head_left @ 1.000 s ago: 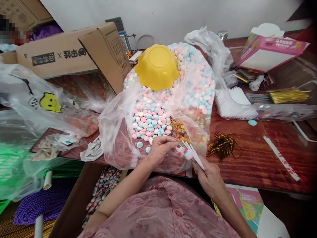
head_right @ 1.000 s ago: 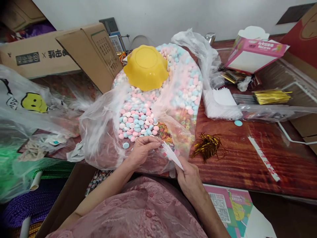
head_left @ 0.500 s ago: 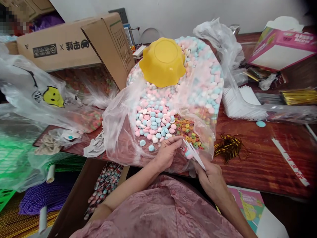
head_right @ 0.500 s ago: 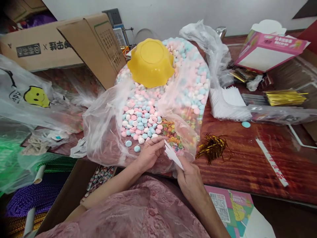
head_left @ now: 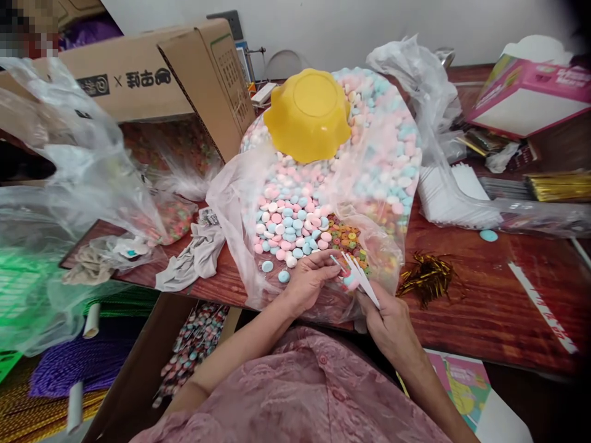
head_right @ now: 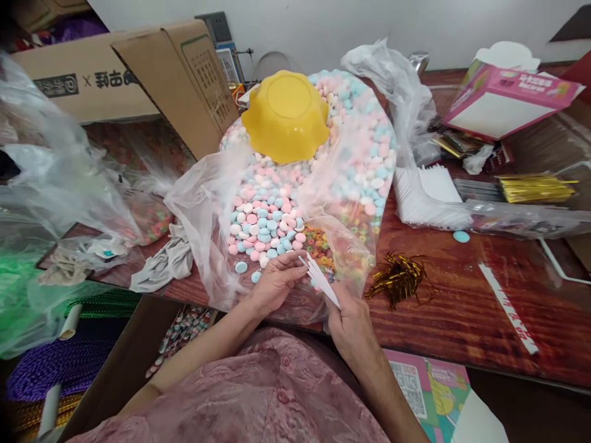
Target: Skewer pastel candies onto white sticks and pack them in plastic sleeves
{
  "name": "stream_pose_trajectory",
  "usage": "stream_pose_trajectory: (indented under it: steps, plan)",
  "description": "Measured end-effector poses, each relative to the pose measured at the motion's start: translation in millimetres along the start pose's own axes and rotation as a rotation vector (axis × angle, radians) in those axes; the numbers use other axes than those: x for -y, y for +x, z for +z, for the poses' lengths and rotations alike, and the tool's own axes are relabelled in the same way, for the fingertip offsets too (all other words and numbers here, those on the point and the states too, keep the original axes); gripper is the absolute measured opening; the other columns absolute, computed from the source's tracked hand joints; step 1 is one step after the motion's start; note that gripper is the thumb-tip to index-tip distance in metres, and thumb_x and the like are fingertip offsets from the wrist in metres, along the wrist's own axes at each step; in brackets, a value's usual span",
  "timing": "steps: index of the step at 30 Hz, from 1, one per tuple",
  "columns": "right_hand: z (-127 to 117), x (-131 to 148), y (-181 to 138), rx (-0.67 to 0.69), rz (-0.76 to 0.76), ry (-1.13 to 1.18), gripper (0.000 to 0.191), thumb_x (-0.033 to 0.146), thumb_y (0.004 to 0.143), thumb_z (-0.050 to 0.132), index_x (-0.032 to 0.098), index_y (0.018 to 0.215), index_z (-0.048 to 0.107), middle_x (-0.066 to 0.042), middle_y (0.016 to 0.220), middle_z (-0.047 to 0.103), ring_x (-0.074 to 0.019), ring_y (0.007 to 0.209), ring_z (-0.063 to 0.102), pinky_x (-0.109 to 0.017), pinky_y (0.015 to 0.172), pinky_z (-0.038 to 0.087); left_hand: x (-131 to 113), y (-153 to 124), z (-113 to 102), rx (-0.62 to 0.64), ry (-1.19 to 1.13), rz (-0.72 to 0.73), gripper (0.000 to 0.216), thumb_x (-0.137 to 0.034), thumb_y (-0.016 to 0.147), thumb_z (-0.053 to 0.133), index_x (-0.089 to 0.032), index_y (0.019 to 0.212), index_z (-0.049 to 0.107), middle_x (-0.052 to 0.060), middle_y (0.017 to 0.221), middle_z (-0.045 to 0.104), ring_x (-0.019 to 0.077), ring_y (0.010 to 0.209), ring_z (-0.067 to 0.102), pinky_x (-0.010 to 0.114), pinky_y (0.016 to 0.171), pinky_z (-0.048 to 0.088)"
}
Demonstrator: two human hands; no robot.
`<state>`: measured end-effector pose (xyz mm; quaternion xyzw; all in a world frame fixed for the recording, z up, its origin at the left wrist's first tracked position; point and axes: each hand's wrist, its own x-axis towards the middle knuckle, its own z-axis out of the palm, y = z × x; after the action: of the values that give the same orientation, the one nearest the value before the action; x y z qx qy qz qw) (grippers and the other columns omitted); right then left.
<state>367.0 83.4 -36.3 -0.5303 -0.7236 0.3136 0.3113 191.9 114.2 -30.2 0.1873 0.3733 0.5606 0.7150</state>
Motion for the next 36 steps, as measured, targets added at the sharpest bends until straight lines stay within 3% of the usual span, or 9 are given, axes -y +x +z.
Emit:
stream_pose_trajectory:
  steps: [4,8,12,16,21,24,29,32,36]
  plan:
    - [-11.4,-0.8,-4.7,-0.024,0.061,0.03,0.029,0.037,0.094,0.046,0.018,0.091,0.068,0.0,0.066,0.06,-0.015,0.059,0.052,-0.023,0.054,0.043,-10.3,1.6,1.7,-0.016,-0.137,-0.007,0.035,-0.036,0.076,0.077,-0.016,0.103,0.068,0.006,0.088,0.073,0.0167,0.082,0.069,0.028,0.076,0.052]
    - [-16.2,9.6,-7.5,0.047,0.0,0.046,0.031,0.037,0.094,0.045,0.018,0.098,0.07,0.001,0.064,0.059,-0.0141,0.054,0.049,-0.023,0.053,0.044,-19.9,-2.1,6.5,-0.009,-0.157,0.073,0.036,-0.045,0.084,0.066,-0.018,0.107,0.065,0.007,0.095,0.073,0.0188,0.094,0.068,0.035,0.092,0.048]
    - [-8.0,17.9,-4.6,0.062,-0.07,-0.006,0.035,0.033,0.096,0.04,0.018,0.107,0.07,-0.006,0.088,0.069,-0.0187,0.077,0.061,-0.027,0.072,0.05,-21.0,-10.2,13.6,0.01,-0.129,0.11,0.047,-0.054,0.083,0.062,-0.022,0.117,0.06,0.006,0.096,0.072,0.0213,0.099,0.066,0.037,0.093,0.046]
    - [-1.3,14.1,-3.8,0.074,-0.045,-0.039,0.033,0.031,0.096,0.04,0.019,0.107,0.069,-0.008,0.094,0.071,-0.0203,0.081,0.063,-0.028,0.07,0.05,-19.5,-16.5,17.0,0.04,-0.082,0.152,0.048,-0.055,0.087,0.057,-0.023,0.123,0.057,0.006,0.096,0.072,0.0201,0.098,0.065,0.034,0.092,0.045]
    - [-1.6,11.4,-7.0,0.183,-0.065,-0.014,0.031,0.028,0.096,0.04,0.019,0.095,0.069,-0.005,0.08,0.069,-0.0185,0.072,0.06,-0.027,0.068,0.048,-16.0,-19.9,15.3,0.061,0.053,0.221,0.058,-0.057,0.089,0.054,-0.021,0.134,0.049,0.006,0.095,0.072,0.0183,0.087,0.064,0.034,0.088,0.046]
    - [-2.8,14.2,-5.6,0.174,-0.057,0.001,0.03,0.026,0.096,0.04,0.019,0.098,0.069,-0.004,0.08,0.069,-0.0182,0.071,0.06,-0.027,0.067,0.048,-11.7,-26.8,12.5,0.089,0.208,0.258,0.067,-0.064,0.09,0.046,-0.024,0.144,0.039,0.008,0.105,0.07,0.0195,0.086,0.064,0.035,0.084,0.048]
    - [2.2,22.1,-2.5,0.119,-0.096,0.062,0.034,0.021,0.095,0.04,0.021,0.114,0.068,-0.007,0.1,0.072,-0.02,0.089,0.063,-0.031,0.081,0.05,-7.7,-38.9,11.7,0.189,0.498,0.513,0.067,-0.057,0.09,0.052,-0.031,0.149,0.033,0.011,0.143,0.05,0.0267,0.126,0.05,0.041,0.106,0.038]
    - [9.4,25.3,-4.6,0.059,-0.152,0.149,0.03,0.024,0.096,0.043,0.021,0.11,0.069,-0.005,0.097,0.071,-0.019,0.089,0.063,-0.032,0.087,0.05,-15.9,-34.6,14.3,0.15,0.313,0.623,0.064,-0.062,0.088,0.052,-0.041,0.146,0.035,0.007,0.151,0.042,0.029,0.13,0.048,0.046,0.104,0.042]
    - [-4.3,45.0,2.2,0.03,-0.211,0.13,0.026,0.019,0.094,0.041,0.02,0.102,0.067,-0.003,0.085,0.069,-0.017,0.078,0.061,-0.028,0.076,0.05,-33.6,-25.2,8.0,0.019,0.106,0.574,0.059,-0.064,0.087,0.052,-0.038,0.139,0.043,0.009,0.14,0.051,0.0276,0.119,0.057,0.046,0.094,0.051]
